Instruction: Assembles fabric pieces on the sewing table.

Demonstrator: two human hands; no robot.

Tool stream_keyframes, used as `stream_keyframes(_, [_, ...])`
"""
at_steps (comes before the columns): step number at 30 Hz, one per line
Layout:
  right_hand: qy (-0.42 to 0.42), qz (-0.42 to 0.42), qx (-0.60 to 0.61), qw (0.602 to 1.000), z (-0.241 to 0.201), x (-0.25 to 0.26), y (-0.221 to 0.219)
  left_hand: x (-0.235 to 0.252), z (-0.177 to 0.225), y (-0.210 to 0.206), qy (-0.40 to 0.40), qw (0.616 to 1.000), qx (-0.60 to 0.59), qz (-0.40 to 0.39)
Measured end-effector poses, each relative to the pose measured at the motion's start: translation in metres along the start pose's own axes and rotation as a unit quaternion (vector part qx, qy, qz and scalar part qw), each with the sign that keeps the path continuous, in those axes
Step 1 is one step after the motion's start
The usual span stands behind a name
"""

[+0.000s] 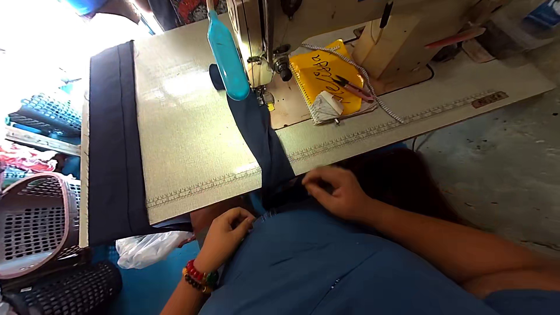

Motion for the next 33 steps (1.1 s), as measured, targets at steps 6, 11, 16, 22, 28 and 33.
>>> stream_keyframes(6, [-0.245, -0.153, 0.062, 0.956, 0.063, -0.016, -0.048, 0.057, -0.024, -0.036, 0.132, 0.990, 0.034, -0.023])
stream_keyframes(11, [-0.224, -0.156, 0.128, 0.953, 0.059, 0.005, -0.075, 0.083, -0.046, -0.031, 0.146, 0.988, 0.043, 0.018])
stream_keyframes(16, [-0.170, -0.229, 0.201, 0.937, 0.038, 0.004, -0.087, 0.025, -0.074, 0.071, 0.202, 0.869, 0.406, 0.196])
stream_keyframes(22, [-0.141, -0.239, 0.281, 0.919, 0.026, 0.007, -0.088, -0.013, -0.106, 0.113, 0.263, 0.885, 0.239, 0.302])
stream_keyframes(28, [-0.164, -0.189, 0.263, 0.932, 0.042, -0.001, -0.078, 0.031, -0.090, 0.058, 0.155, 0.969, 0.034, 0.190])
stream_keyframes(33, [-0.177, -0.162, 0.219, 0.946, 0.060, -0.014, -0.071, 0.075, -0.082, 0.031, 0.163, 0.927, 0.338, 0.024])
Point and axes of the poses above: each hand's wrist, its own x-axis towards the middle knuckle, its own y-axis out of the back of the hand, z = x × y, the point moved 6 cm from there along x, towards the middle knuckle, and after that the axes turned 4 degrees about y, right-handed, at the moved point
